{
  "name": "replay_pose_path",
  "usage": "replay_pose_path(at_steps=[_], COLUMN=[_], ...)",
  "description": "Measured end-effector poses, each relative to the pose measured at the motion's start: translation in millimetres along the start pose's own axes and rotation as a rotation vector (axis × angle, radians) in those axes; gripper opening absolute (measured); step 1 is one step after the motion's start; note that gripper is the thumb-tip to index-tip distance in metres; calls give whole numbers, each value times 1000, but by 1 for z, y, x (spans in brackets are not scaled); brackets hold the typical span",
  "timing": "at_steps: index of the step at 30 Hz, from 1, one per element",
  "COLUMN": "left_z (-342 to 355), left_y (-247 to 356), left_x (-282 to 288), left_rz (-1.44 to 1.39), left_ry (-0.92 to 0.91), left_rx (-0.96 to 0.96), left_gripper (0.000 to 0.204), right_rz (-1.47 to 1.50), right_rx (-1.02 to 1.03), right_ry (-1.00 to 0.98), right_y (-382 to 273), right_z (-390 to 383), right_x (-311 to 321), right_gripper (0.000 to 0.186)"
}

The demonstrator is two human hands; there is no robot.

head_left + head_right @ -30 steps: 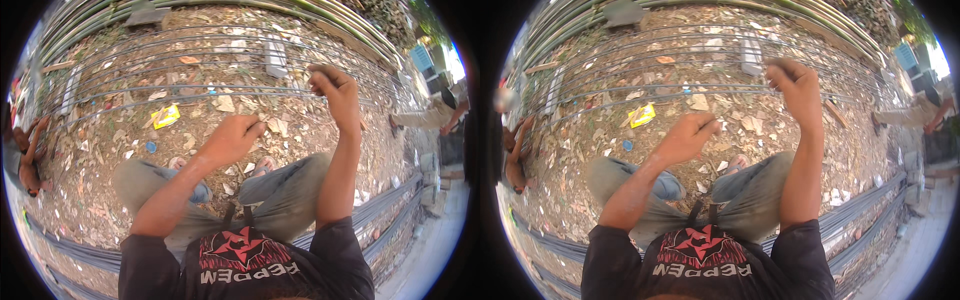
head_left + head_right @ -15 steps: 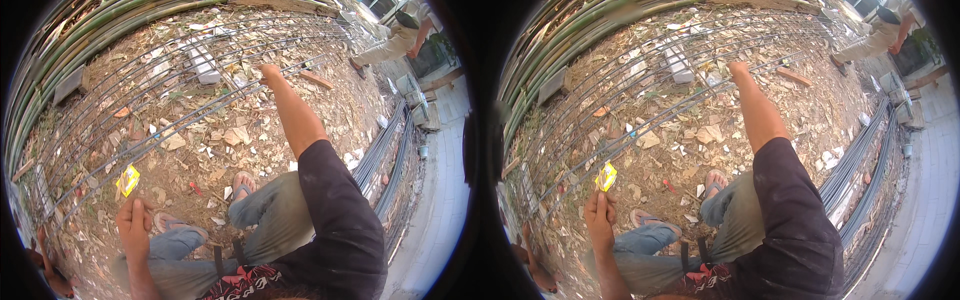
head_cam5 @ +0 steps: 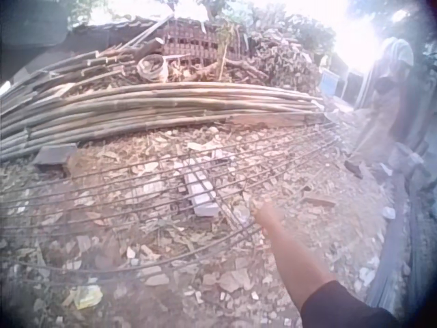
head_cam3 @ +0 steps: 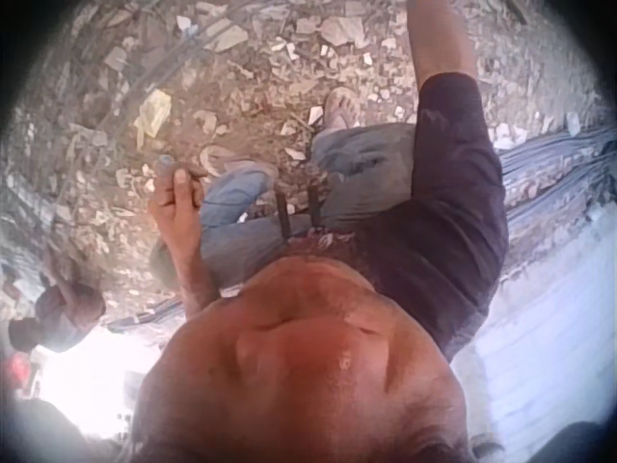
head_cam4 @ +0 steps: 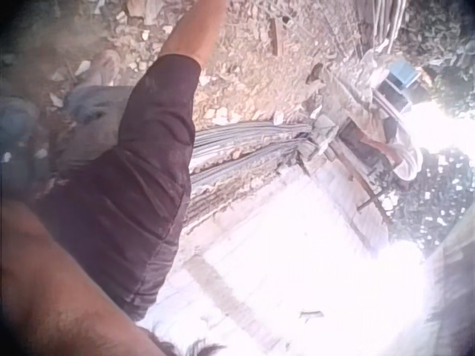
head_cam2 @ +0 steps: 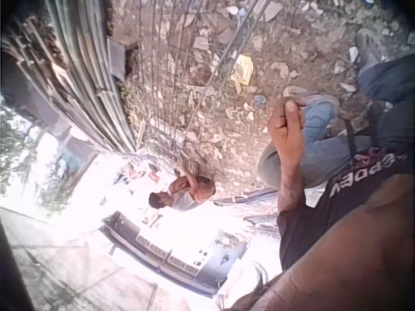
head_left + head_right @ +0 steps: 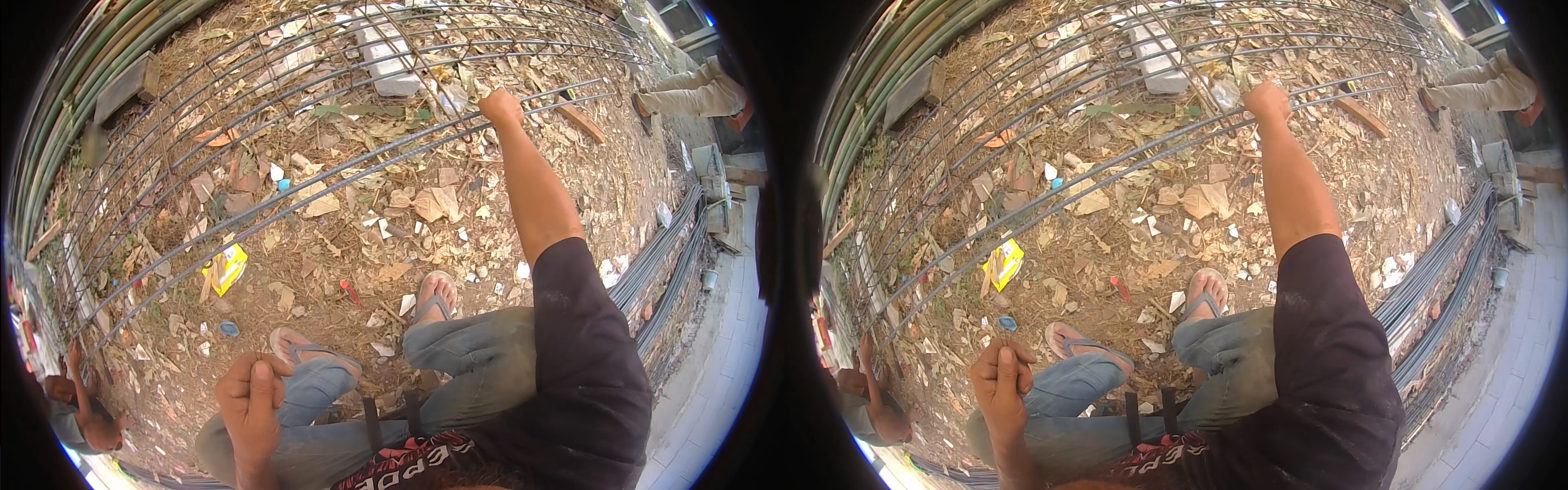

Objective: The person assembles a rebar cage by hand, using small pieces of wire to secure horizontal and vertical rebar rods together at their intersections while squatting outdoors.

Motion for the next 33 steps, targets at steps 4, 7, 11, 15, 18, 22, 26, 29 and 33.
replay_pose_path(at_steps=[4,7,11,15,18,22,26,29,33], left_z=[3,4,5,10,11,14,23,26,13], left_y=[2,3,6,12,18,12,22,37,26], left_x=[0,-1,-4,-14,-17,-8,-13,-16,3], left_rz=[47,47,57,48,67,2,63,137,-10], left_ry=[-8,3,5,-15,-22,45,-36,-102,47], left_rx=[-17,-1,22,6,-14,11,-87,-233,-179], left_gripper=[33,33,32,32,32,30,25,23,24], right_rz=[-118,-93,89,546,612,431,841,820,739], right_rx=[38,3,-74,-199,-111,-81,-49,-66,1], right_ry=[-30,19,-143,-151,-21,-19,-145,-216,-263], right_y=[-7,-3,8,34,11,-44,-12,-7,-27], right_z=[5,7,28,85,93,80,114,122,109], right_x=[-8,-6,-12,-46,-44,-48,-63,-70,-70], right_gripper=[42,40,37,19,18,37,33,29,40])
Point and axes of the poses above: each hand's wrist, its own z-axis towards the middle knuckle, its own x-axis out of the back of the hand, y = z × x, the point moved 10 cm from there along z, towards the middle knuckle, and after that the axes turned 8 degrees about -x, right-handed, at the moved point
